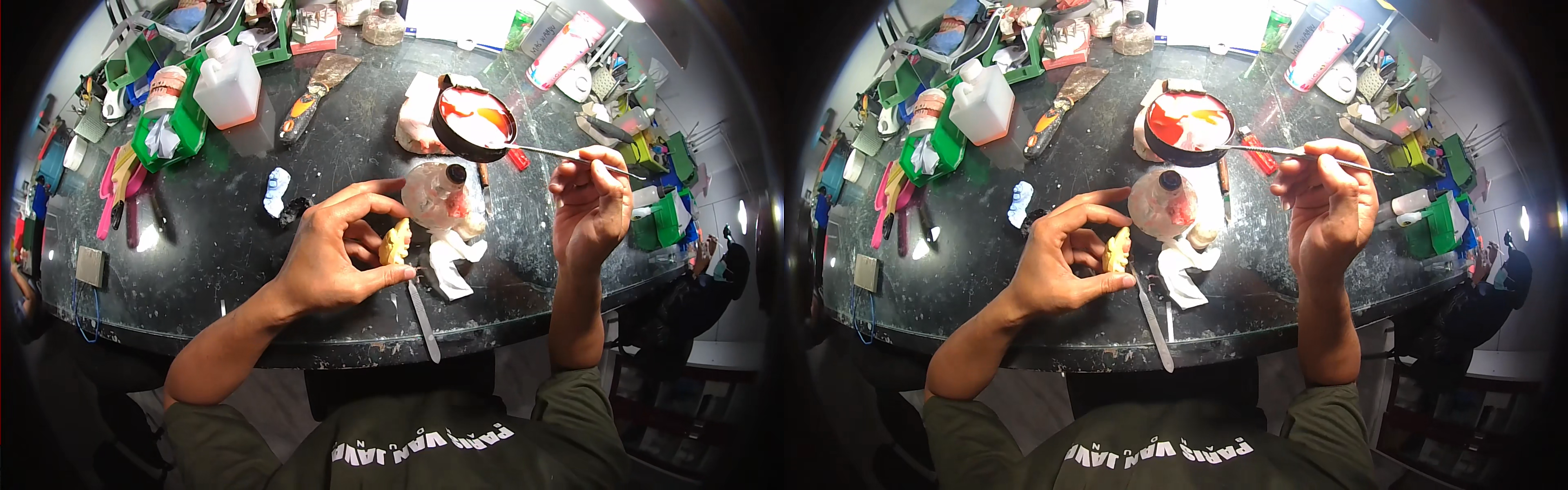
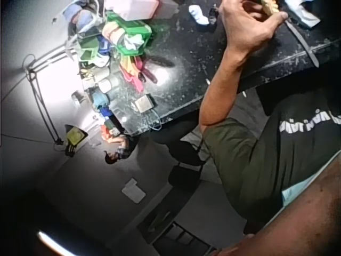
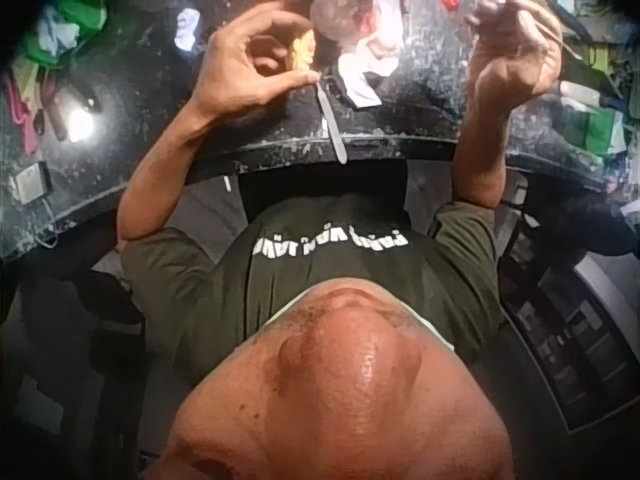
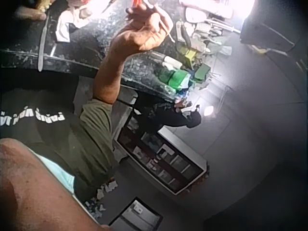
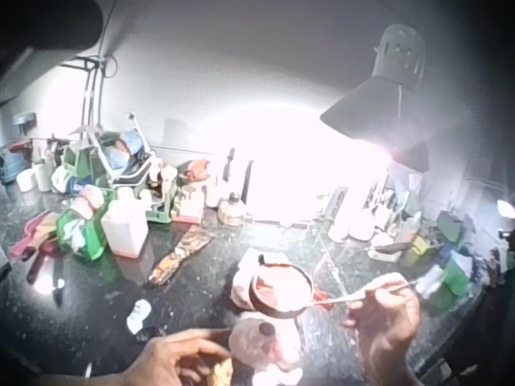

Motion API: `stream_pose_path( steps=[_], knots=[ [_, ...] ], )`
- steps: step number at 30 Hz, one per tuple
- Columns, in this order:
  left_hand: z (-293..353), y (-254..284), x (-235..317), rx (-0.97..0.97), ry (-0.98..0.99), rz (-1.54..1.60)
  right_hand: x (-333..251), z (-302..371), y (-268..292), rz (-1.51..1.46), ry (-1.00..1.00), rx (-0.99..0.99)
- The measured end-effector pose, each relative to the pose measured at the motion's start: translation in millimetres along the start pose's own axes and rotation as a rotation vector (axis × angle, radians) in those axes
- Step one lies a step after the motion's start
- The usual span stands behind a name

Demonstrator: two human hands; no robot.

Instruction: The person holds a dental model and sculpts wax onto it using a metal dental tool.

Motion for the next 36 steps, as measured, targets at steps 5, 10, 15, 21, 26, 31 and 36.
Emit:
stream_pose_path(
  steps=[5,10,15,21,26,31,36],
  knots=[
    [0,0,2,0.006,-0.013,-0.015,2,2,9,-0.167,0.007,0.051],
    [1,-1,6,0.001,-0.024,-0.056,11,9,-1,-0.201,-0.075,0.035],
    [5,-3,12,-0.035,0.053,-0.059,24,14,-1,-0.131,-0.131,0.09],
    [10,-2,18,0.047,0.038,0.161,21,21,-13,-0.174,-0.101,0.091],
    [11,-3,22,0.014,0.138,0.329,21,45,-30,-0.143,-0.098,-0.15],
    [12,-3,21,-0.014,0.174,0.405,17,58,-40,-0.093,-0.06,-0.257],
    [12,-3,21,-0.018,0.151,0.378,17,59,-40,-0.067,-0.032,-0.276]
  ],
)
Point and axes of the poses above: each hand's wrist, its own z-axis away from the middle knuckle, its own y-axis out of the back of the hand, x = y × z, the point moved 4 cm from there along -z, towards the middle knuckle, and after that the axes turned 7 degrees about -z, right-handed, at the moved point
